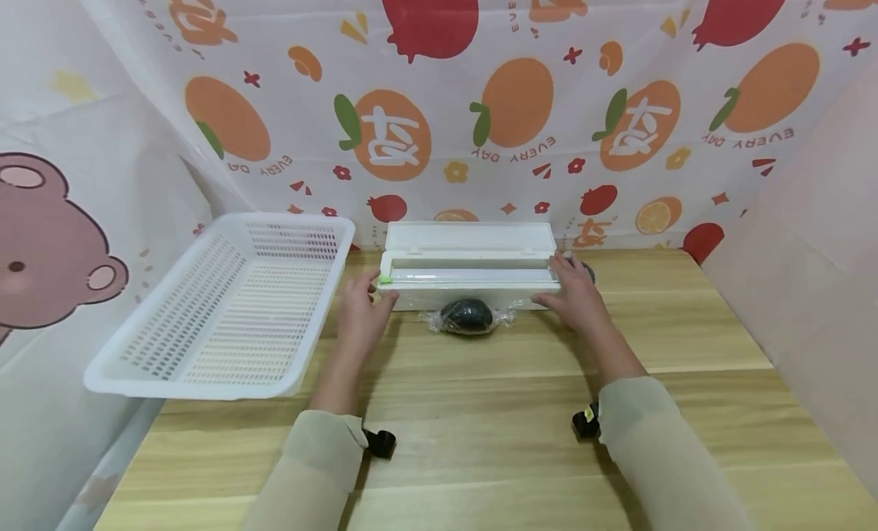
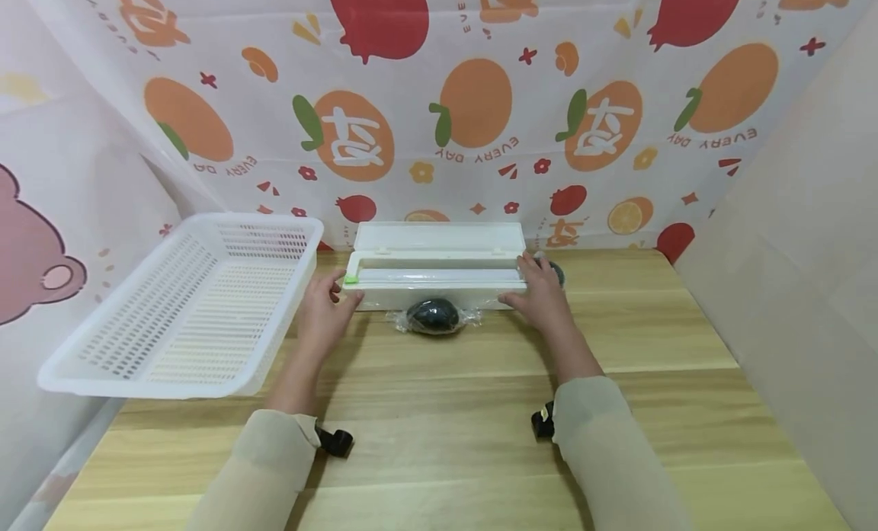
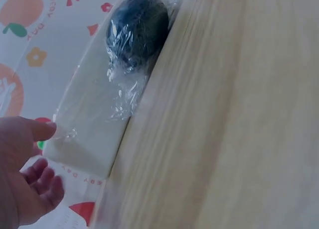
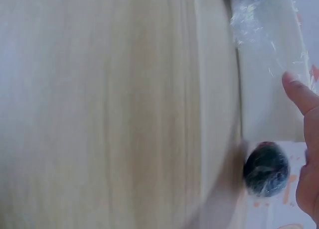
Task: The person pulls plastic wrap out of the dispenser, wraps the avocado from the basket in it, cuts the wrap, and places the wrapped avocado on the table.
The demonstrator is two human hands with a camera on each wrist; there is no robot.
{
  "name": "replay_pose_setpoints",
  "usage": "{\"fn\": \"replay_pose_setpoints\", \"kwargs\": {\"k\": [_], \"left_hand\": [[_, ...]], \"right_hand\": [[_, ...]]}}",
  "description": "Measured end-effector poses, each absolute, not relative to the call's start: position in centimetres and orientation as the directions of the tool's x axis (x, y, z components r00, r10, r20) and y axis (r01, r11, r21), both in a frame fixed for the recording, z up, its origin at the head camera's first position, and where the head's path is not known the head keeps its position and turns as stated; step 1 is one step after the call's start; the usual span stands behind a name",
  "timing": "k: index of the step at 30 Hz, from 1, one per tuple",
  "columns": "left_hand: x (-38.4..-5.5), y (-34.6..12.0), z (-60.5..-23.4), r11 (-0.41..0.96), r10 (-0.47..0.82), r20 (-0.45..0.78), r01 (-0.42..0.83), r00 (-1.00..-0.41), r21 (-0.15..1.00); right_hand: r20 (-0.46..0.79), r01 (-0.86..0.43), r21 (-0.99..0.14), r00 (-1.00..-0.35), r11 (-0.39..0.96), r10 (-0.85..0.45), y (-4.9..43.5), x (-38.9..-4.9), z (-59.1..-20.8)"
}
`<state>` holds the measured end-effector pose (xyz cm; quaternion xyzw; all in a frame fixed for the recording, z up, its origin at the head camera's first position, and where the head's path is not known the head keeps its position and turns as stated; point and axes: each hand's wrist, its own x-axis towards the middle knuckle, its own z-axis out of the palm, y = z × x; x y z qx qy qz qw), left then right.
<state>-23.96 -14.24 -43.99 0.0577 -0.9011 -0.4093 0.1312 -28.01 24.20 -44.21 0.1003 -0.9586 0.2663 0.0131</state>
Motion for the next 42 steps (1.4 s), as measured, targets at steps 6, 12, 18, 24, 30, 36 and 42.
{"fn": "replay_pose_setpoints", "kwargs": {"k": [6,12,18,24,30,36,42], "left_hand": [[-23.0,-12.9,-43.7,0.657,-0.255,0.283,0.049,-0.924,0.752],[-22.3,-10.2,-43.1,0.671,-0.024,0.436,0.309,-0.900,0.674],[-22.4,-7.5,-43.7,0.651,0.234,0.470,0.497,-0.851,0.574],[-22.3,-6.3,-44.2,0.700,0.318,0.365,0.476,-0.875,0.533],[-22.2,-6.0,-44.0,0.693,0.328,0.343,0.471,-0.880,0.546],[-21.7,-5.9,-44.0,0.672,0.340,0.309,0.459,-0.889,0.582],[-21.2,-5.8,-44.0,0.673,0.360,0.331,0.488,-0.872,0.555]], "right_hand": [[0.226,-0.295,-0.522,-0.953,0.800,-0.204,23.5,-27.4,-43.7],[0.434,-0.452,-0.527,-0.871,0.720,-0.229,22.8,-26.0,-43.9],[0.441,-0.490,-0.545,-0.858,0.681,-0.264,22.0,-24.3,-43.6],[0.086,-0.271,-0.767,-0.941,0.581,-0.326,21.9,-23.8,-43.1],[0.045,-0.202,-0.820,-0.955,0.535,-0.292,20.3,-24.7,-43.7],[0.077,-0.167,-0.810,-0.980,0.562,-0.181,17.3,-24.4,-44.1],[0.102,-0.192,-0.810,-0.977,0.554,-0.188,15.9,-23.8,-44.7]]}}
